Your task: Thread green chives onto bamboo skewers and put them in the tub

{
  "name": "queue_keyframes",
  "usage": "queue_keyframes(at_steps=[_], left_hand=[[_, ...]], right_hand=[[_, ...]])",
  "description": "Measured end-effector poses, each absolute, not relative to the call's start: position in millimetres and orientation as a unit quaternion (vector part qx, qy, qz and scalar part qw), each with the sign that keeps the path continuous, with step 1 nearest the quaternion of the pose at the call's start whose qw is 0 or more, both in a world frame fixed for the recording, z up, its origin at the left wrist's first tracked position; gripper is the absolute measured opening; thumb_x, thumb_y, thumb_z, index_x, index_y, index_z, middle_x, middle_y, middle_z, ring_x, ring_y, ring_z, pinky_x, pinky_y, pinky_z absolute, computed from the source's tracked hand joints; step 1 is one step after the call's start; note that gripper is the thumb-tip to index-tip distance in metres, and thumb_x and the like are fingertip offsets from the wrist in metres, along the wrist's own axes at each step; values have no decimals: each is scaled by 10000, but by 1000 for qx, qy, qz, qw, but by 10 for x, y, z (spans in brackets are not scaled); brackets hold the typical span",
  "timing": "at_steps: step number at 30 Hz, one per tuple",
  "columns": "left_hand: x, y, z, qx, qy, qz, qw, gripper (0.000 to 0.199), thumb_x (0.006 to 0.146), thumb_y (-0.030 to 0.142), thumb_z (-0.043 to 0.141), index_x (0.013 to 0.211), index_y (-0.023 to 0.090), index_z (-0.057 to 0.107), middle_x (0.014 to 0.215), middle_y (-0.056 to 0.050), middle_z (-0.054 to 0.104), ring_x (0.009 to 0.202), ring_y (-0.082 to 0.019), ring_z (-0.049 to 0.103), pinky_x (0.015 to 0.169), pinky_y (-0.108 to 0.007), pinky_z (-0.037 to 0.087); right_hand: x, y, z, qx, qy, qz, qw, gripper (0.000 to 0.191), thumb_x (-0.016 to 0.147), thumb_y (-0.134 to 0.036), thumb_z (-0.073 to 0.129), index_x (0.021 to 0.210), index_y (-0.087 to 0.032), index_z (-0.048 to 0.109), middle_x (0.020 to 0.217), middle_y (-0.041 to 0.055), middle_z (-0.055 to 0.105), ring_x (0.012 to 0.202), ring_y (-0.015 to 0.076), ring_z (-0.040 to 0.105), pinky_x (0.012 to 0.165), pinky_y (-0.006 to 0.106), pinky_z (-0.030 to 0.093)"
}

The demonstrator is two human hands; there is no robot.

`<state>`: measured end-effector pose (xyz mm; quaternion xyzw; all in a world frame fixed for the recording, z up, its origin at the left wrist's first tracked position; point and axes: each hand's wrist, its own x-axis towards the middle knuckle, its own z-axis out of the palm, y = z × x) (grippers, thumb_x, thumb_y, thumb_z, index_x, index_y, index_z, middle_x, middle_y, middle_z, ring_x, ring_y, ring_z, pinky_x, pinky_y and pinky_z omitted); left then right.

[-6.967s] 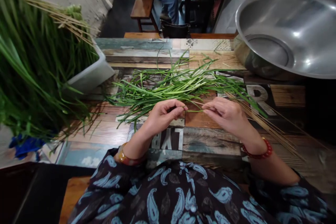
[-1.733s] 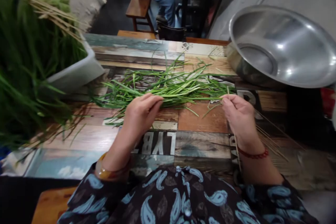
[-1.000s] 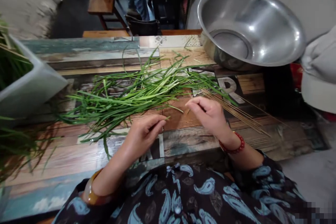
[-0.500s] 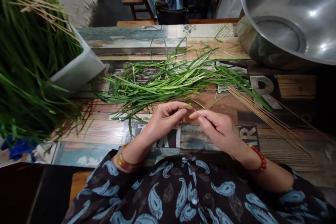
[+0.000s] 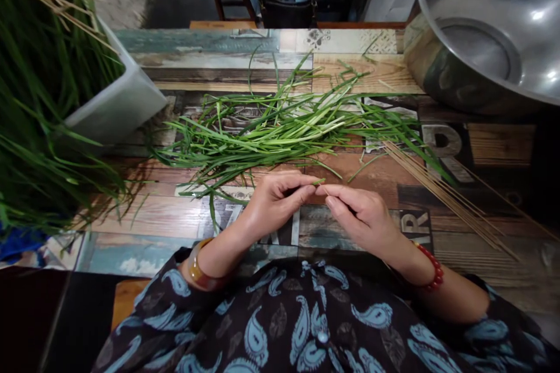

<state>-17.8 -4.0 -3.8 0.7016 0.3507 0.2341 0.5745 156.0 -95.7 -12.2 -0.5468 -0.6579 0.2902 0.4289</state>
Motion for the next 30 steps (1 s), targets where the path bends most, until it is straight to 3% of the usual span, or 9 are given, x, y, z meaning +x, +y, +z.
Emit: queue_keyframes(at_steps=[17,30], left_hand=[[-157,-50,-49,765,339,252,486,193,908,234,613,947,148,781,731,-48,720,655,-127,629,610,-228,477],[-171,-65,-81,789,336,258,446,220,899,164,566,995,122,760,759,-60,719,715,-136,664,640,-223,501]], right_hand=[[1557,-984,-152,-576,-644,310,396,279,966,-206,506,1141,-214,723,1067,56,785,917,184,760,819,308,620],[1566,-967,-180,-578,-648,294,399,271,964,-195,507,1131,-190,720,1055,59,788,916,180,762,816,289,620]])
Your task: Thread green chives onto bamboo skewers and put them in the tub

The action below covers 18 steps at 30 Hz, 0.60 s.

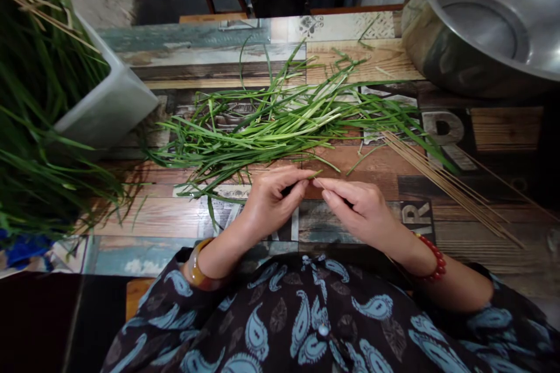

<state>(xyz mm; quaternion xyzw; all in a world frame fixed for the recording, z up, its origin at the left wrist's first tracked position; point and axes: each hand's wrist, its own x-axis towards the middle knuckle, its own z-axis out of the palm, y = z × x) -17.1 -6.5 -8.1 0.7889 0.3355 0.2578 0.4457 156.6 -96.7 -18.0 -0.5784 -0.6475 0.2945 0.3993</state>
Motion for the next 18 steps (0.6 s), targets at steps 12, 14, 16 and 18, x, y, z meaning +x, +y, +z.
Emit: queue_keyframes(at_steps=[12,14,16,18], left_hand=[[-159,-64,-96,802,341,256,419,170,903,186,594,952,146,751,672,-26,714,611,-114,658,612,-211,510],[-162,-64,-115,827,324,269,372,160,902,170,599,956,152,748,734,-37,742,678,-119,686,659,-212,531],[-165,-69,-141,850,305,286,320,154,904,154,600,964,157,742,795,-45,761,723,-120,701,691,-212,544],[-167,-77,-165,868,287,303,269,154,909,142,596,978,155,733,833,-53,766,751,-123,705,707,-211,549]], right_hand=[[1559,-965,-187,-569,-668,274,394,307,963,-176,502,1175,-200,721,1120,65,771,959,194,758,873,332,631],[1558,-969,-192,-572,-664,279,393,309,964,-181,500,1182,-205,718,1123,64,771,960,194,757,871,332,630],[1557,-973,-197,-574,-661,283,392,304,966,-186,501,1176,-206,718,1120,63,772,960,192,756,868,325,625],[1553,-975,-203,-575,-660,283,393,296,966,-185,502,1167,-202,717,1115,65,773,960,190,755,868,318,619]])
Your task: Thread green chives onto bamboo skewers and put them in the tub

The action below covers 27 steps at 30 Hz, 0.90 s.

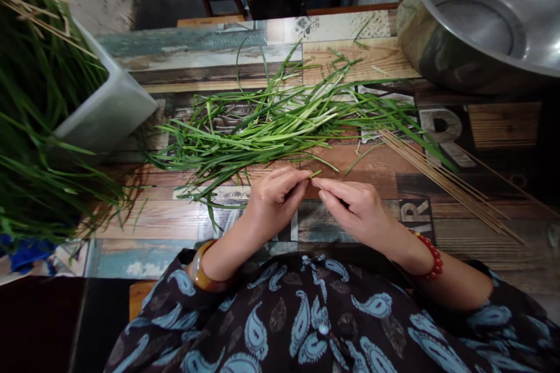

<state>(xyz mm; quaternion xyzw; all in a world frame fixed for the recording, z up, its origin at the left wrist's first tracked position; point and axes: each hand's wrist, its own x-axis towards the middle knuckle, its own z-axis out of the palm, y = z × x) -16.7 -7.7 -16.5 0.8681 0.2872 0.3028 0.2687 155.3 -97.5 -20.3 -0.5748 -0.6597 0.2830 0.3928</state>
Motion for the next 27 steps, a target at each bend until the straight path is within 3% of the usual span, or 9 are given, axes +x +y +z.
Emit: queue_keyframes(at_steps=[11,19,22,27], left_hand=[[-177,-119,-221,898,277,301,160,184,941,176,571,1051,156,718,886,-61,774,781,-128,714,717,-213,575],[-166,-104,-159,858,303,313,271,156,914,151,609,1022,150,721,942,-78,786,837,-144,742,777,-227,582],[-170,-95,-156,862,289,318,270,114,905,130,615,969,131,709,878,-77,770,799,-139,726,743,-215,558],[-194,-96,-206,882,262,320,226,157,921,121,581,1041,117,682,871,-86,740,783,-143,700,702,-213,529]], right_hand=[[1513,-950,-233,-586,-650,256,410,252,952,-166,494,1100,-205,695,1000,54,783,863,172,749,798,281,595],[1517,-932,-192,-587,-636,262,427,189,964,-172,483,1008,-206,663,917,27,769,803,140,728,760,240,567],[1521,-927,-169,-582,-637,262,432,167,964,-163,487,964,-200,650,860,15,756,757,126,712,730,224,547],[1520,-922,-160,-578,-641,269,428,174,964,-162,482,894,-209,635,794,2,728,714,122,688,695,220,518]])
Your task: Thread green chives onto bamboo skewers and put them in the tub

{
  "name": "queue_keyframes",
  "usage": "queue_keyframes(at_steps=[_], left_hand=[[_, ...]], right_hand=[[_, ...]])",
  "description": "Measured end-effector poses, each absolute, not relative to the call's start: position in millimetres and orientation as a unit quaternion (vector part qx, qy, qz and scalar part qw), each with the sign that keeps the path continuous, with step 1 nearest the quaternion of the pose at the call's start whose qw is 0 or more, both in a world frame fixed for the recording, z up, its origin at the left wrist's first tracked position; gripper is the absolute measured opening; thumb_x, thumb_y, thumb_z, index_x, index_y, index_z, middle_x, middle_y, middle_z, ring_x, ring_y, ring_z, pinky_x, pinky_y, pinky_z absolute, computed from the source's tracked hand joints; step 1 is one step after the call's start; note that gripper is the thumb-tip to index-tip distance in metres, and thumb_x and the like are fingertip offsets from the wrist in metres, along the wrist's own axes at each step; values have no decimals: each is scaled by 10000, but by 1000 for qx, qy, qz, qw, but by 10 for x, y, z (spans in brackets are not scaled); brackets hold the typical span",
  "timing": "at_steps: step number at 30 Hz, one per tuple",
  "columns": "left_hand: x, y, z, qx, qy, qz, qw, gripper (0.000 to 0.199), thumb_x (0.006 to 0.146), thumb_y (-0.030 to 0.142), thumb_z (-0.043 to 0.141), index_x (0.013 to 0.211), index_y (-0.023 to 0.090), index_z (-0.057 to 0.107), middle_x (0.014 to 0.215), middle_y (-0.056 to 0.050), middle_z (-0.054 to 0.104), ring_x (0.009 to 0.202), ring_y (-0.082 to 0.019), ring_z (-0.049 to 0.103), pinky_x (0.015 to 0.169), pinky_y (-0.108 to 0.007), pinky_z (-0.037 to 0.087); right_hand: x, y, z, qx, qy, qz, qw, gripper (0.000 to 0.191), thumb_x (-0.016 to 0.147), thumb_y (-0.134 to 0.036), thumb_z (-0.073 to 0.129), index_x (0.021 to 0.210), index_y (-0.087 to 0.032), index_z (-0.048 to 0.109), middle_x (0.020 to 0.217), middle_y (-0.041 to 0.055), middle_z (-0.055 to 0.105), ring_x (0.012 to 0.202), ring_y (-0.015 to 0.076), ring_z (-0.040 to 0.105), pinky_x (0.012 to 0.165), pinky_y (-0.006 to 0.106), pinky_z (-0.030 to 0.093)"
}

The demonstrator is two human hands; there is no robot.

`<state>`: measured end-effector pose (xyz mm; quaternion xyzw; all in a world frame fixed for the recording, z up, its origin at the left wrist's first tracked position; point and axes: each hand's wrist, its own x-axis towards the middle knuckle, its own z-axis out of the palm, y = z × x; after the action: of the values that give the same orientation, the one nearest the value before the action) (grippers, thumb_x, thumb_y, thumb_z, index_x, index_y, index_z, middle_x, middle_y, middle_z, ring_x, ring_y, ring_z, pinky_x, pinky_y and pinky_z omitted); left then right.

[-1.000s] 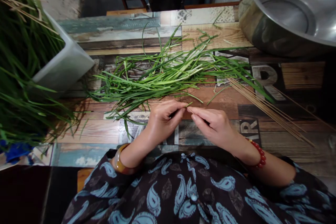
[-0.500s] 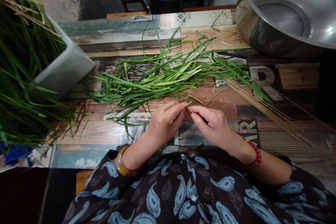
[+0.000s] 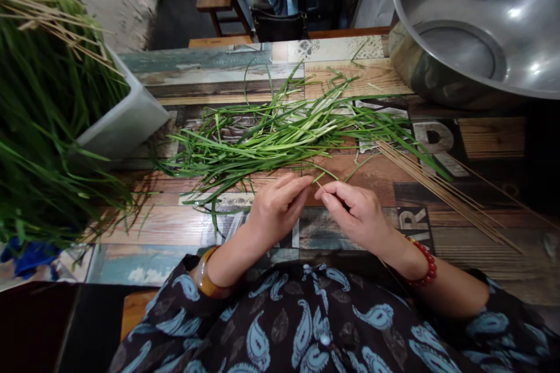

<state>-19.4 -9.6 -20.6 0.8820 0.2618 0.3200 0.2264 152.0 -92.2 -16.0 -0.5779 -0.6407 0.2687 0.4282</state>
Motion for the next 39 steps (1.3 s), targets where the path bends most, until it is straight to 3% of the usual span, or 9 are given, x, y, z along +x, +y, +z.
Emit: queue_keyframes(at_steps=[7,11,14,16,18,22,29,34,39], left_hand=[[-202,-86,-197,924,202,292,140,162,955,151,531,1061,140,652,726,-20,645,619,-109,585,582,-206,449],[-200,-84,-187,933,173,285,135,168,959,150,521,1087,139,630,760,-31,659,625,-113,592,576,-210,461],[-212,-81,-214,921,202,300,147,198,944,136,551,1132,140,613,835,-55,695,697,-127,639,621,-216,502],[-221,-78,-234,913,224,307,149,216,942,131,551,1149,146,612,881,-69,709,738,-133,661,643,-219,518],[-226,-79,-245,912,233,306,146,211,949,141,536,1143,156,620,885,-69,710,741,-131,665,647,-217,523],[-211,-103,-243,918,222,295,144,217,958,143,518,1139,124,637,813,-61,689,683,-128,647,613,-213,506],[-169,-98,-236,919,199,282,192,261,969,169,511,1180,122,657,742,-40,662,633,-121,608,582,-209,477],[-230,101,-174,856,279,309,307,235,959,275,573,1089,136,711,932,-89,739,847,-151,687,757,-240,529],[-187,296,-148,862,304,279,294,235,952,270,569,1049,146,742,888,-76,741,813,-156,681,736,-248,508]], right_hand=[[1525,-921,-171,-580,-640,273,423,200,970,-191,484,801,-201,591,680,-15,642,611,104,600,624,216,452],[1535,-923,-181,-584,-627,298,421,202,962,-221,504,769,-201,562,653,-24,597,586,97,554,593,223,426],[1543,-918,-172,-596,-578,343,440,96,939,-250,557,1004,-189,594,632,-53,551,534,92,502,526,222,396],[1551,-913,-156,-596,-558,358,453,316,936,-248,558,1243,-179,530,631,-70,535,519,94,483,512,225,389],[1560,-913,-144,-587,-574,350,452,399,944,-238,534,1337,-189,486,654,-65,546,536,99,488,532,231,403],[1560,-923,-158,-580,-615,300,443,252,958,-215,495,1196,-199,576,664,-52,539,549,97,492,556,232,413],[1572,-908,-188,-597,-608,281,442,104,921,-201,543,1014,-193,588,641,-45,586,538,97,535,530,227,402],[1759,-819,-193,-620,-541,312,475,126,899,-276,594,1000,-200,601,679,-26,630,520,91,527,490,223,380],[2014,-687,-243,-577,-437,419,549,194,909,-364,568,1003,-195,552,609,-69,542,366,58,397,361,211,297]])
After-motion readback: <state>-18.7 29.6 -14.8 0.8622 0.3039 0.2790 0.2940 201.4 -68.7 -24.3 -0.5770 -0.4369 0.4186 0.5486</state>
